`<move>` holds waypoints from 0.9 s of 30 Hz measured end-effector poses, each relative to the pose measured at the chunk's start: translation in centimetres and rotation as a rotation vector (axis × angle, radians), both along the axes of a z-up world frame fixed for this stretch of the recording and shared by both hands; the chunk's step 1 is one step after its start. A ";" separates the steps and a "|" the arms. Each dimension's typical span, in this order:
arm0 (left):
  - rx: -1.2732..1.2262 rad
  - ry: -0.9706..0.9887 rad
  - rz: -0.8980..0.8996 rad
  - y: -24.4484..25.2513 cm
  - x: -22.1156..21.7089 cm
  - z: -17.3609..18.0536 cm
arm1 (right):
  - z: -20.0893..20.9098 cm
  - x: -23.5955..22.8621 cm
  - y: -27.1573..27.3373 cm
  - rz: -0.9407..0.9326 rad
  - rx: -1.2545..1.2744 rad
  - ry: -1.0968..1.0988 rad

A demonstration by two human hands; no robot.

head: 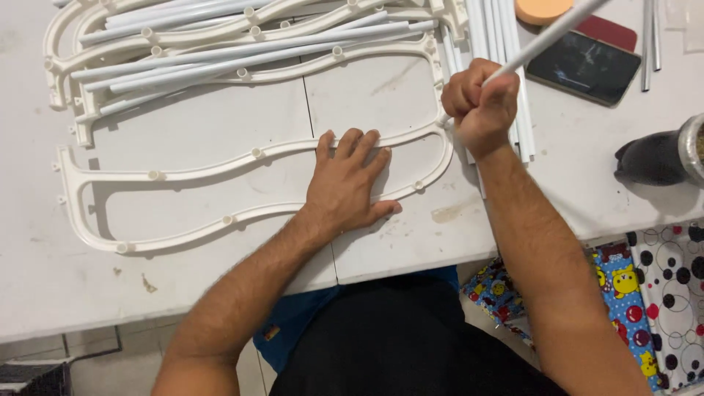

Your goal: Assembling a multi-tier plastic shoe rack by fitting tubes into side panels

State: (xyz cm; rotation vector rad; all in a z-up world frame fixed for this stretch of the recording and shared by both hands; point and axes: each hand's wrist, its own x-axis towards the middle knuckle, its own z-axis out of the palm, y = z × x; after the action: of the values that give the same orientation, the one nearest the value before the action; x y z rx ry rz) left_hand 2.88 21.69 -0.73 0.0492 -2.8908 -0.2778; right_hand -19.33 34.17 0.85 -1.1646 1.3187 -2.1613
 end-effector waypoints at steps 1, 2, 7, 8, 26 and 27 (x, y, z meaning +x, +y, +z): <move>-0.013 0.007 -0.003 0.0 0.1 0.1 | 0.1 0.0 0.1 0.049 0.018 -0.013; -0.027 0.015 -0.007 0.1 0.3 0.1 | 0.3 0.0 0.2 0.098 0.036 -0.026; -0.023 0.050 -0.008 0.2 0.5 -0.1 | 2.9 -1.5 0.2 0.489 0.149 0.009; -0.015 0.075 -0.012 0.1 0.4 0.0 | 3.2 -1.7 0.0 0.527 0.209 0.005; 0.055 -0.036 0.003 0.2 0.1 -0.1 | 7.6 -2.2 7.3 -0.498 0.888 0.511; 0.056 -0.037 0.002 0.2 0.2 -0.2 | 6.6 -2.6 8.0 -0.499 0.889 0.509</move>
State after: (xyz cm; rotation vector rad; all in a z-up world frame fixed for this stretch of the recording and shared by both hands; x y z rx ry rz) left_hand 3.06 21.92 -0.92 0.0670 -2.9196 -0.3610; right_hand -21.90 42.13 7.44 -1.0671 2.6315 -1.2007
